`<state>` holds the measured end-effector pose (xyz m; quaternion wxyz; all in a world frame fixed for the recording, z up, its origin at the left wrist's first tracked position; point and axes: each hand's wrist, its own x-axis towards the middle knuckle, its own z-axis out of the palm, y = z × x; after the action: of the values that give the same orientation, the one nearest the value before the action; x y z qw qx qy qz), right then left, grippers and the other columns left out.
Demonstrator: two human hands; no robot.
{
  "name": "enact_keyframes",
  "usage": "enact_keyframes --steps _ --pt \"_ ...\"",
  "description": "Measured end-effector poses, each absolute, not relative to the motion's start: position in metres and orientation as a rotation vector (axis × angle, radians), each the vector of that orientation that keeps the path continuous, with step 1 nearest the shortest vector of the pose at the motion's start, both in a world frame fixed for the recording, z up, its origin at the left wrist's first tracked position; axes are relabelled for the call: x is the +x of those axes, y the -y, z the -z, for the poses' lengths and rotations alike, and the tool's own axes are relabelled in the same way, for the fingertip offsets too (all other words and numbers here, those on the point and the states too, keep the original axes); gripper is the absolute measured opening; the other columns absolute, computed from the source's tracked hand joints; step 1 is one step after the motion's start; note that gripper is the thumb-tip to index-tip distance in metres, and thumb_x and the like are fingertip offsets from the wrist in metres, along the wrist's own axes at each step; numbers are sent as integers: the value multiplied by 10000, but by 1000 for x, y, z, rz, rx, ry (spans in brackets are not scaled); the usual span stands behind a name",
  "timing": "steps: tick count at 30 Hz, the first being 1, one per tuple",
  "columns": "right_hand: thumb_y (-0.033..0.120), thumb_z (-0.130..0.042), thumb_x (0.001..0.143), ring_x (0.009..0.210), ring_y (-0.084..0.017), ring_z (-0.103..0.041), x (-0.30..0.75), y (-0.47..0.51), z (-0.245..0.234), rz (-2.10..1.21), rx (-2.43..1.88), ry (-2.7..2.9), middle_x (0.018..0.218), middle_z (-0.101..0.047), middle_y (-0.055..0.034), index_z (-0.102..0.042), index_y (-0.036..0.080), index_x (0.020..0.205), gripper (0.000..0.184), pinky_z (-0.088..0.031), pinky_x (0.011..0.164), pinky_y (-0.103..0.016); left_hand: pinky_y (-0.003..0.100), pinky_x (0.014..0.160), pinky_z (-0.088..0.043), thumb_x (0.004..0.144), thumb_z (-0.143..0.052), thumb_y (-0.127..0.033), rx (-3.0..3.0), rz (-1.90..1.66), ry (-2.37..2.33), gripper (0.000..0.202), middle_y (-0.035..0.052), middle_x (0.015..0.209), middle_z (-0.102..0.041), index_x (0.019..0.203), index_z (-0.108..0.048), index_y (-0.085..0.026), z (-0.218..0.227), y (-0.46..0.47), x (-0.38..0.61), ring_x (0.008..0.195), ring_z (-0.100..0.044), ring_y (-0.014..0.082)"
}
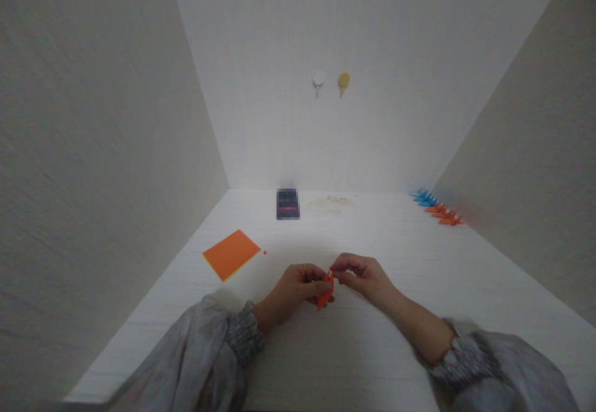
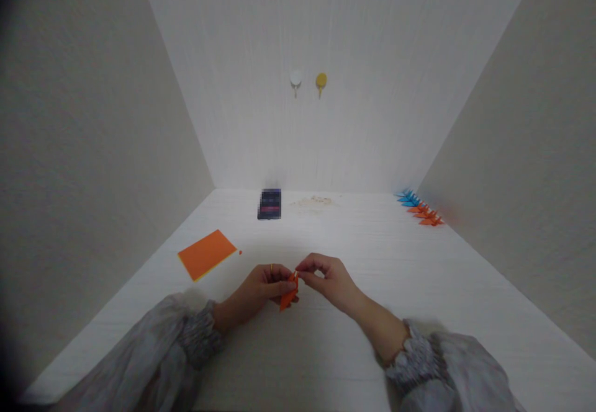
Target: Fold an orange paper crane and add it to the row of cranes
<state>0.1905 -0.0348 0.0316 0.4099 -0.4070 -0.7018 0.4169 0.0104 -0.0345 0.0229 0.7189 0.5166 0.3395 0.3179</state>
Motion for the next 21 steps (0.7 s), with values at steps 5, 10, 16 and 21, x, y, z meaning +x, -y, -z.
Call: enact_keyframes --steps 5,10,16,21 --pt "262 -590 730 649 -125 -527 192 33 -32 -1026 -1026 1834 674 -586 -5 -615 169 740 97 -420 626 -257 239 538 -449 626 -681 -314 1123 -699 -746 280 27 635 -623 785 -581 -107 -21 35 11 589 -610 141" --pt "280 -589 735 657 -128 -531 194 32 -29 -1006 -1028 1852 682 -590 -6 -615 171 750 114 -424 635 -259 241 537 -448 613 -689 -314 1105 -695 -762 291 28 636 -622 789 -585 -107 -20 34 11 594 -611 146" --pt "298 -592 734 648 -125 -527 194 31 -28 -1008 -1023 1854 677 -593 -7 -617 174 743 126 -425 627 -253 241 532 -448 607 -691 -315 1105 -704 -781 298 33 632 -625 786 -579 -104 -18 32 12 585 -610 145" --pt "296 -594 734 617 -116 -517 194 31 -29 -1004 -1024 1855 658 -581 -3 -633 178 738 124 -420 600 -243 230 521 -444 614 -687 -318 1116 -711 -773 288 29 634 -623 779 -585 -106 -16 32 12 594 -615 147"
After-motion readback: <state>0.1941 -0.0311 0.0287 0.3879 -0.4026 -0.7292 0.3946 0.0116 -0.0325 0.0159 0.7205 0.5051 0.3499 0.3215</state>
